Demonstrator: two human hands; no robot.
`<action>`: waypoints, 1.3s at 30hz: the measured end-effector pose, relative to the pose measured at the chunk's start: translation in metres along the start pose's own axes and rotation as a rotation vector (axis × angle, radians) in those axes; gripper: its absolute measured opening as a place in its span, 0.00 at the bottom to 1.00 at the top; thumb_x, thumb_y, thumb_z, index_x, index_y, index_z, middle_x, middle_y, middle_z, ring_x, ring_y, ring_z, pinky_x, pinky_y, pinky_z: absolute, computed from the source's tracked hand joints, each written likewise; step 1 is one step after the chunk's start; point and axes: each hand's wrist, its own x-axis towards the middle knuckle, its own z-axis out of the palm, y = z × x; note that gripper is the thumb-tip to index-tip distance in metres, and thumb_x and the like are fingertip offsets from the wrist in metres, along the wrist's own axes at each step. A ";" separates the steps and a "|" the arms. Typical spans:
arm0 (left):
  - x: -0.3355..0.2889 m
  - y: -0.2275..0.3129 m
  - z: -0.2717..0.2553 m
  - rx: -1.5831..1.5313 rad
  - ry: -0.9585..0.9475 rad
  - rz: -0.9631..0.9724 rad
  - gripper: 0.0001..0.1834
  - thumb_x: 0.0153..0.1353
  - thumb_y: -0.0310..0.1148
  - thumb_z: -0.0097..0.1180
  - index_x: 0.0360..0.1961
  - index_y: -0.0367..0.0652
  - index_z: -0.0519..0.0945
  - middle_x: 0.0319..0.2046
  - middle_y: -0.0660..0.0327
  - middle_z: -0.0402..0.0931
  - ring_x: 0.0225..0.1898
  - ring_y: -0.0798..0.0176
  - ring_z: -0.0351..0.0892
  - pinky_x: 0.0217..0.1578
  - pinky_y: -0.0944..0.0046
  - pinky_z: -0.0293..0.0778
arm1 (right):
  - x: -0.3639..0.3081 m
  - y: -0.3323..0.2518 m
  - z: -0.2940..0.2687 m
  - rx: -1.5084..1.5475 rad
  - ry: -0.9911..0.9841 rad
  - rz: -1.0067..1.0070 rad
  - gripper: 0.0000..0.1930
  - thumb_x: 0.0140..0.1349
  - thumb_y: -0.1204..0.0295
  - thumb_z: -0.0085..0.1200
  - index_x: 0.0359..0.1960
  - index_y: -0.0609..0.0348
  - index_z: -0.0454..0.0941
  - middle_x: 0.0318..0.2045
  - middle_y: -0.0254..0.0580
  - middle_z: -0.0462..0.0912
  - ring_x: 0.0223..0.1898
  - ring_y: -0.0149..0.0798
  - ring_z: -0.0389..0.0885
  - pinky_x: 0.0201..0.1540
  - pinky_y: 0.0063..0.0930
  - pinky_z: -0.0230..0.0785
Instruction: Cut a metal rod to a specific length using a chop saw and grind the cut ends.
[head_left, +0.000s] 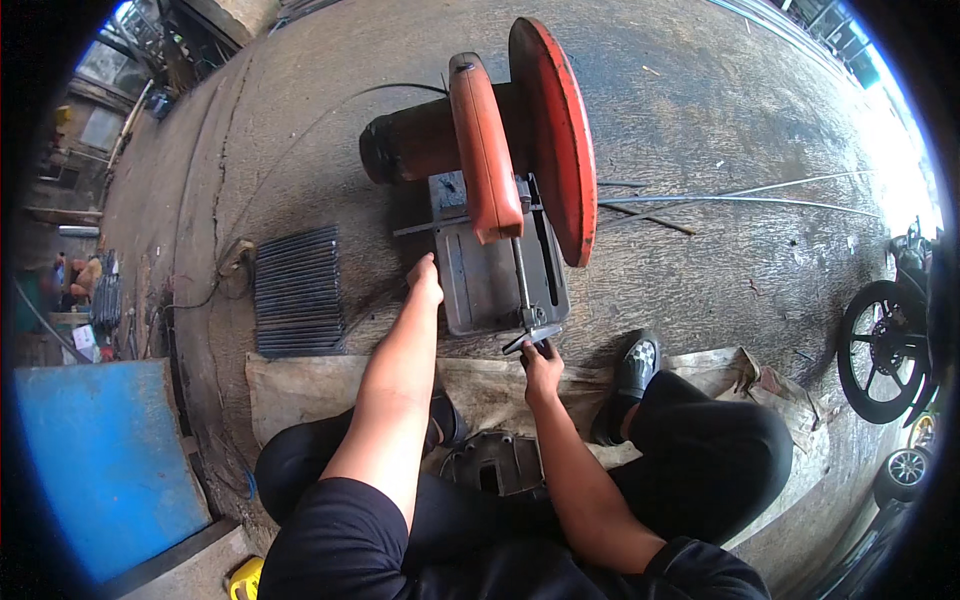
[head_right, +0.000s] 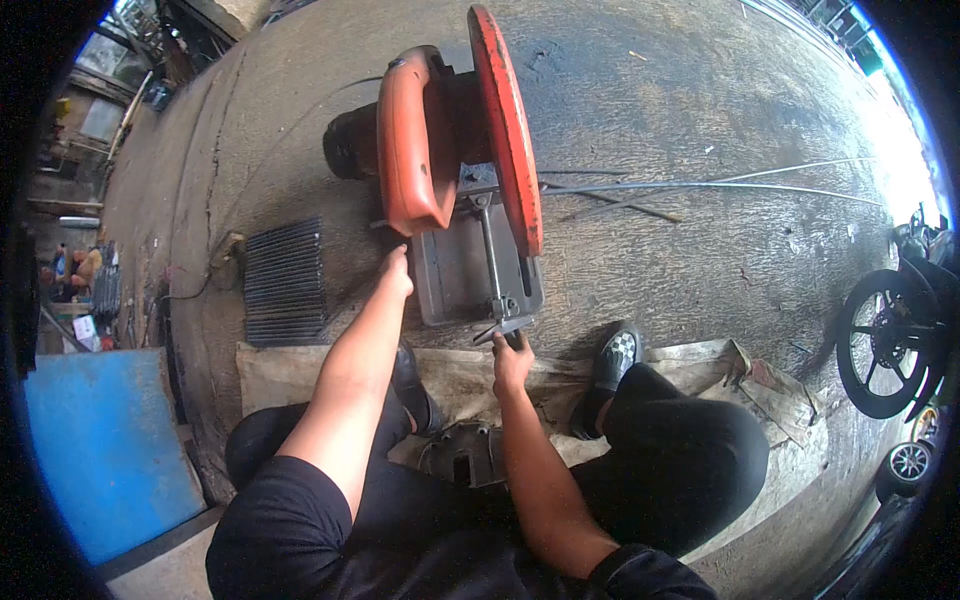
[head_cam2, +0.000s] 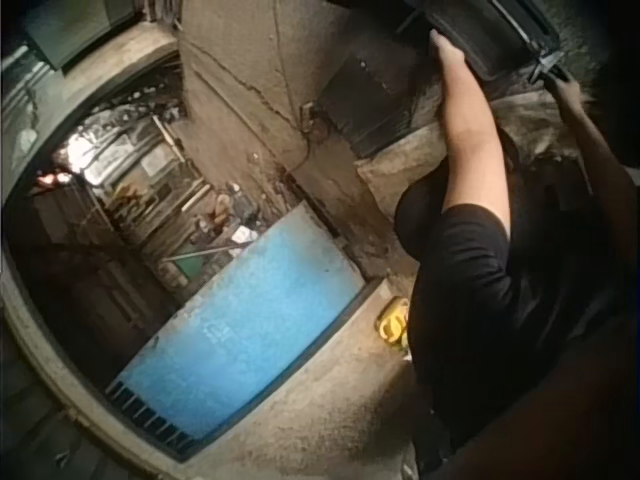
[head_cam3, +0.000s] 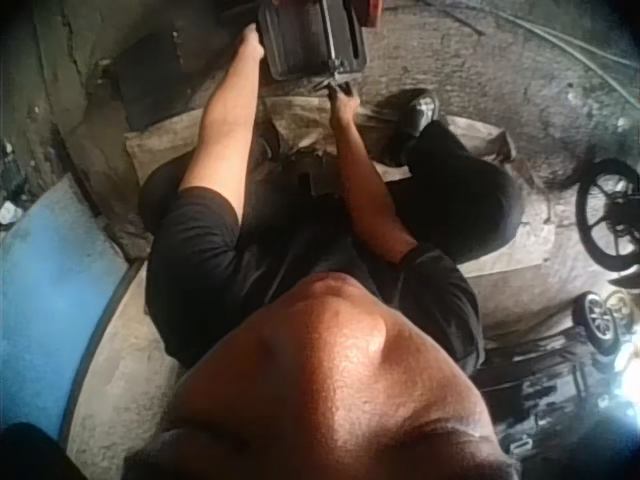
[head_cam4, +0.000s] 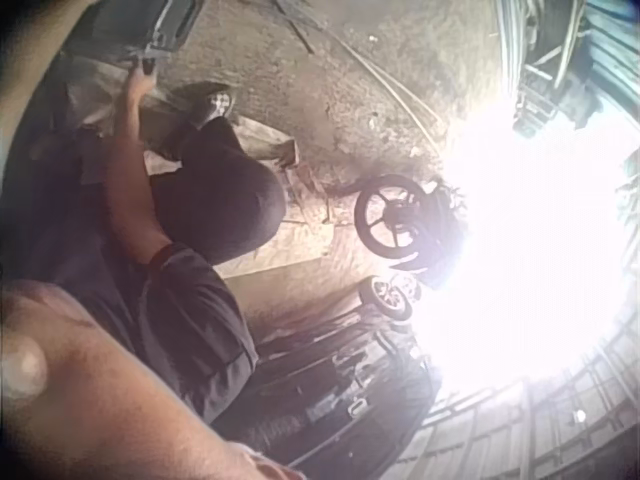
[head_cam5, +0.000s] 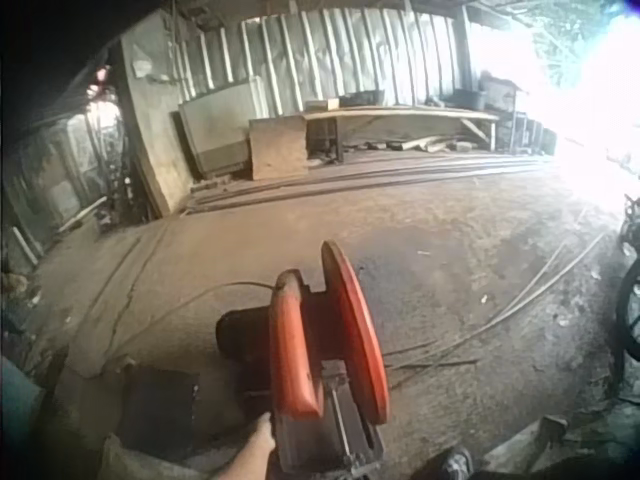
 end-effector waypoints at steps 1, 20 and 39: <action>0.013 0.003 0.005 0.008 -0.067 -0.025 0.25 0.56 0.38 0.58 0.51 0.34 0.71 0.48 0.49 0.74 0.46 0.52 0.75 0.48 0.51 0.71 | 0.001 -0.005 0.000 -0.004 -0.026 -0.059 0.18 0.51 0.81 0.58 0.44 0.68 0.71 0.30 0.35 0.77 0.29 0.26 0.74 0.30 0.20 0.66; 0.087 0.010 0.039 -0.302 -0.207 -0.128 0.20 0.59 0.43 0.57 0.46 0.40 0.75 0.44 0.57 0.77 0.43 0.58 0.76 0.48 0.55 0.68 | 0.018 0.000 -0.007 -0.016 -0.272 -0.085 0.15 0.53 0.83 0.56 0.43 0.65 0.68 0.35 0.40 0.77 0.38 0.38 0.80 0.39 0.29 0.73; 0.049 0.013 0.046 -0.339 -0.078 -0.088 0.30 0.55 0.44 0.61 0.55 0.38 0.69 0.60 0.54 0.64 0.59 0.58 0.63 0.60 0.57 0.54 | 0.040 0.007 -0.015 0.873 -0.088 0.854 0.25 0.65 0.61 0.38 0.53 0.73 0.58 0.53 0.59 0.67 0.51 0.56 0.69 0.55 0.48 0.64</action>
